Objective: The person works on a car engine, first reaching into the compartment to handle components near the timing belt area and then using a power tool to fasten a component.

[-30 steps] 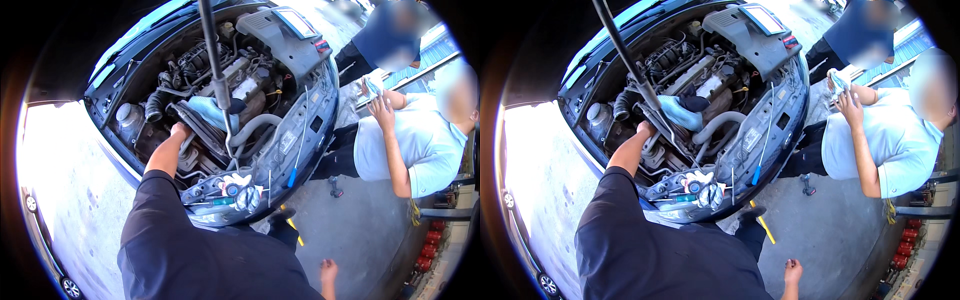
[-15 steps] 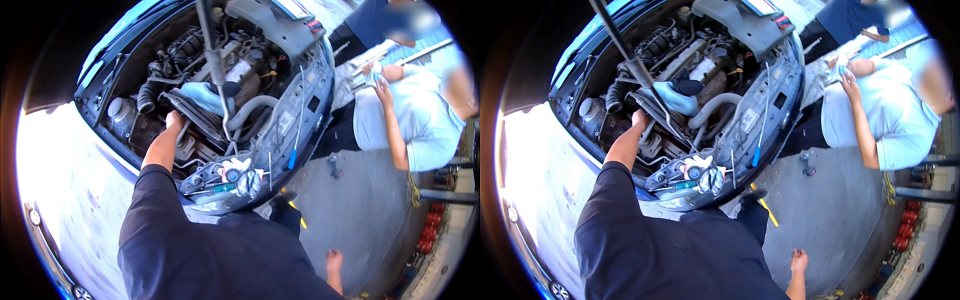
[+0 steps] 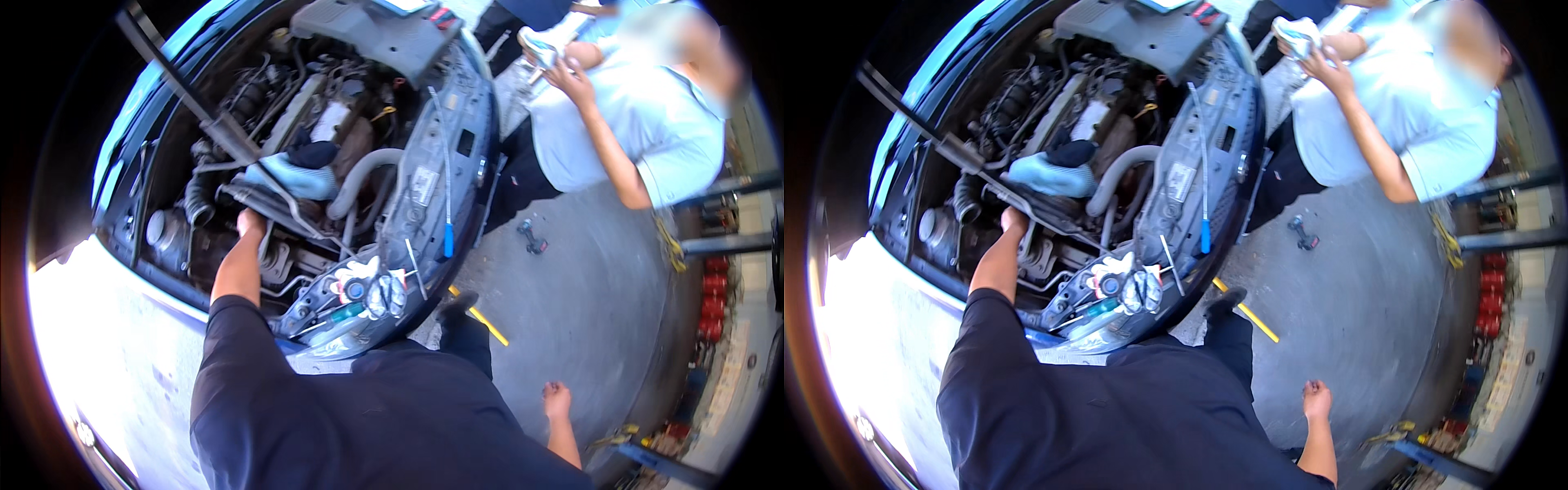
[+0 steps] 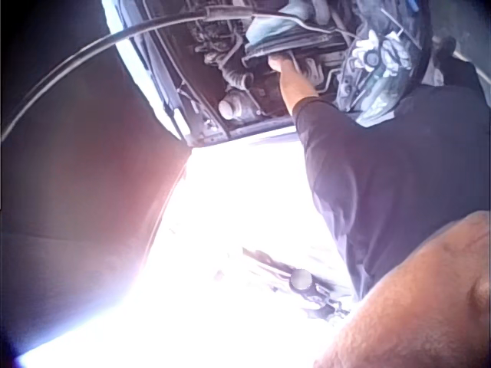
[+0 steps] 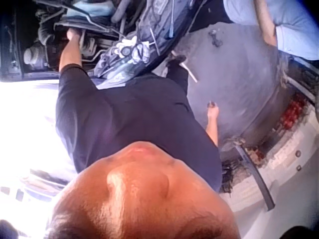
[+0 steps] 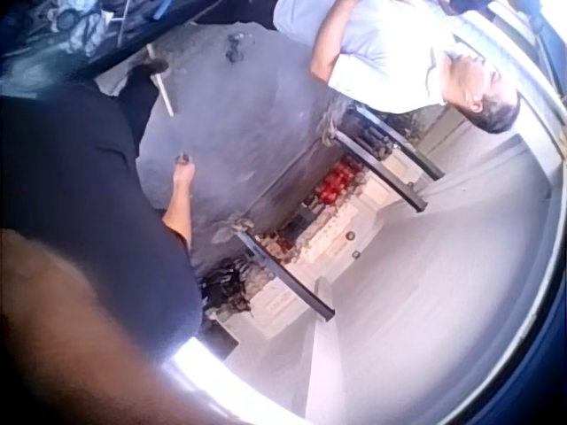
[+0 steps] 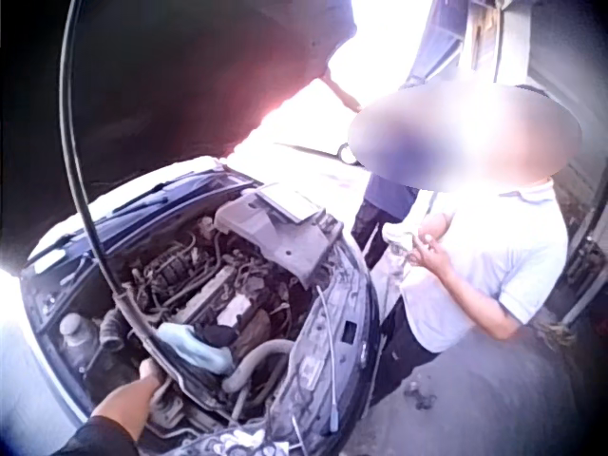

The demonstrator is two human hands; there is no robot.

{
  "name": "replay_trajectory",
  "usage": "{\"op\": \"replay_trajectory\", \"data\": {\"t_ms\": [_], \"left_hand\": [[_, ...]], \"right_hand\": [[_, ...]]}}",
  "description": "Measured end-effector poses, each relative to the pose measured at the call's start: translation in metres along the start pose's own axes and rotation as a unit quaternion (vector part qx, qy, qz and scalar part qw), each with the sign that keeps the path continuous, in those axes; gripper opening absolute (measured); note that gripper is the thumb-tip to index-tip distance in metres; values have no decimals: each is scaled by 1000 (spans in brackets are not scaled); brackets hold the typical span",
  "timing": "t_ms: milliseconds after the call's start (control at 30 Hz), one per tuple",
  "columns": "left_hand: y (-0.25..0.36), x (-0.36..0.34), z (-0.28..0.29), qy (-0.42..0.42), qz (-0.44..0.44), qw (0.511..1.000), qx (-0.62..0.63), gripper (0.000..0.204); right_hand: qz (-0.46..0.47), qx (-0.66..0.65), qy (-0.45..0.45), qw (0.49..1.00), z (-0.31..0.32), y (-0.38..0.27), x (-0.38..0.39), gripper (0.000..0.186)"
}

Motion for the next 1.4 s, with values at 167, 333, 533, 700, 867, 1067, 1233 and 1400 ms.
{"op": "replay_trajectory", "data": {"t_ms": [167, 333, 533, 700, 867, 1067, 1233, 1400], "left_hand": [[16, 6, 8, 47, -141, 984, -97, 31], [-31, -37, -35, 21, -62, 980, -190, 39], [12, 2, -5, 85, -76, 993, -7, 45], [-13, -29, -39, 3, -105, 968, -228, 58], [23, -1, -2, -48, -46, 988, -139, 49], [26, -12, -28, -20, -107, 976, -189, 45], [-8, -11, -17, 51, -50, 991, -111, 45], [-9, -14, -11, -4, -28, 986, -164, 38]], "right_hand": [[-30, 22, 22, 999, 6, 25, 5, 25], [-16, 33, 0, 999, -4, 30, -21, 30], [-31, 3, 34, 999, 10, 58, -1, 31], [-57, -66, 2, 996, -2, 71, -5, 24], [-83, -61, 11, 995, 0, 80, 28, 21], [-85, -56, 20, 995, 1, 88, 23, 21], [-95, -88, 3, 992, -2, 80, 13, 21], [-104, -75, -6, 992, -8, 84, 13, 19]]}}
Point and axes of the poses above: each hand's wrist, its own x-axis away from the middle knuckle, its own z-axis out of the back of the hand, y = z × x, the point moved 5 cm from there along -x, towards the middle knuckle, and after that the axes turned 13 degrees about -x, right-handed, at the moved point
